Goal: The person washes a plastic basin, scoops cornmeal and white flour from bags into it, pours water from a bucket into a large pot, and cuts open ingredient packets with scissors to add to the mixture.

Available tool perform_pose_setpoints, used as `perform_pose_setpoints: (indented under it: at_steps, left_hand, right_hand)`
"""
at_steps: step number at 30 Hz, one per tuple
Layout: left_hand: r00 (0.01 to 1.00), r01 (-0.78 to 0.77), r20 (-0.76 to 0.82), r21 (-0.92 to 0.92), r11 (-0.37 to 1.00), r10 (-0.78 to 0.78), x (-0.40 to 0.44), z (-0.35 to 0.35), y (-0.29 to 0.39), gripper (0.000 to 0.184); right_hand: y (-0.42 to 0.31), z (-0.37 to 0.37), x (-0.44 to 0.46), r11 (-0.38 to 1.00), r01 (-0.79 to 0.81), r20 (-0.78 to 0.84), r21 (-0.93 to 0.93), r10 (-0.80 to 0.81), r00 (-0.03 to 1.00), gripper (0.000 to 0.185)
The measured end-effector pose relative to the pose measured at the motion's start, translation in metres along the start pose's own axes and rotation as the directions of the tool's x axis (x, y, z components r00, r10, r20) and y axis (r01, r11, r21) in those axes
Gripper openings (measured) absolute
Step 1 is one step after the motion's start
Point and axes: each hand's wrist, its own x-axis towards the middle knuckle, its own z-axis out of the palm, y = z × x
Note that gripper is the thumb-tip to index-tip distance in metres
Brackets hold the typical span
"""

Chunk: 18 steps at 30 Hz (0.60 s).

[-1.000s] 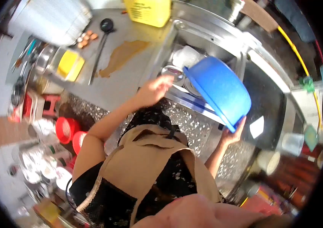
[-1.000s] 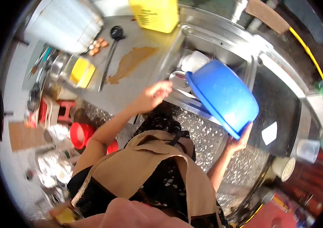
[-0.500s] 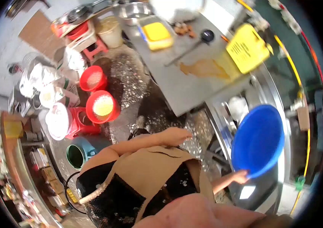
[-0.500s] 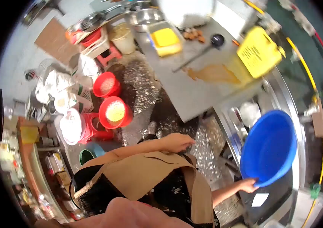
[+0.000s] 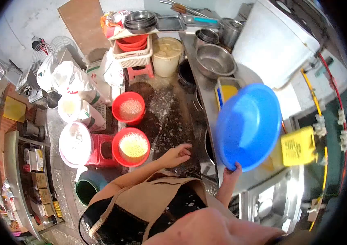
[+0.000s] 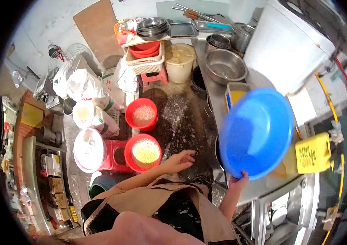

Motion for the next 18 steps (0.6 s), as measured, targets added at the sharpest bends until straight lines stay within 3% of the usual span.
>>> perform_pose_setpoints:
  at_steps: [2, 3, 4, 6, 7, 8, 9, 10, 12, 13, 14, 16, 18]
  left_hand:
    - [0.973, 0.045, -0.174, -0.494, 0.868, -0.149, 0.021, -0.038, 0.008, 0.057]
    - [0.973, 0.061, -0.136, -0.635, 0.77, -0.189, 0.035, -0.061, 0.003, 0.067]
    - [0.97, 0.055, -0.148, -0.635, 0.771, -0.191, 0.049, -0.081, -0.007, 0.067]
    - [0.875, 0.011, -0.251, -0.844, 0.536, -0.413, 0.08, -0.115, -0.042, 0.065]
    - [0.823, -0.006, -0.26, -0.893, 0.45, -0.505, 0.093, -0.135, -0.063, 0.06]
    - [0.816, -0.013, -0.269, -0.893, 0.45, -0.511, 0.101, -0.154, -0.072, 0.06]
    - [0.769, -0.072, -0.3, -0.918, 0.39, -0.564, 0.105, -0.175, -0.081, 0.058]
    - [0.716, -0.135, -0.323, -0.934, 0.331, -0.619, 0.109, -0.195, -0.087, 0.056]
    - [0.615, -0.313, -0.46, -0.888, 0.337, -0.64, 0.121, -0.226, -0.115, 0.055]
    - [0.514, -0.375, -0.534, -0.844, 0.384, -0.671, 0.127, -0.25, -0.084, 0.047]
    - [0.493, -0.368, -0.527, -0.847, 0.383, -0.693, 0.128, -0.269, -0.088, 0.047]
    - [0.368, -0.563, -0.553, -0.772, 0.294, -0.748, 0.119, -0.31, -0.115, 0.042]
    - [0.262, -0.634, -0.612, -0.692, 0.344, -0.746, 0.106, -0.341, -0.135, 0.04]
  right_hand:
    - [0.038, 0.06, -0.005, 0.997, -0.03, 0.052, -0.074, 0.034, 0.998, 0.036]
    - [0.056, 0.086, -0.001, 0.988, -0.049, 0.096, -0.15, 0.064, 0.993, 0.038]
    - [0.072, 0.109, 0.008, 0.986, -0.056, 0.104, -0.154, 0.073, 0.992, 0.038]
    - [0.105, 0.152, 0.027, 0.89, -0.068, 0.119, -0.451, 0.135, 0.984, 0.052]
    - [0.116, 0.195, 0.015, 0.878, -0.055, 0.142, -0.475, 0.138, 0.98, 0.054]
    - [0.135, 0.216, 0.031, 0.875, -0.062, 0.146, -0.481, 0.149, 0.978, 0.054]
    - [0.154, 0.236, 0.053, 0.826, 0.039, 0.293, -0.562, 0.155, 0.944, 0.051]
    - [0.175, 0.256, 0.075, 0.77, 0.148, 0.431, -0.621, 0.177, 0.885, 0.049]
    - [0.218, 0.305, 0.118, 0.737, 0.11, 0.519, -0.667, 0.354, 0.778, 0.044]
    - [0.235, 0.342, 0.129, 0.633, 0.108, 0.495, -0.767, 0.476, 0.727, 0.04]
    - [0.251, 0.38, 0.138, 0.511, 0.111, 0.442, -0.853, 0.593, 0.673, 0.037]
    - [0.283, 0.465, 0.15, 0.478, -0.184, 0.399, -0.859, 0.85, 0.344, 0.037]
    - [0.328, 0.544, 0.165, 0.357, -0.378, 0.321, -0.854, 0.934, 0.158, 0.036]
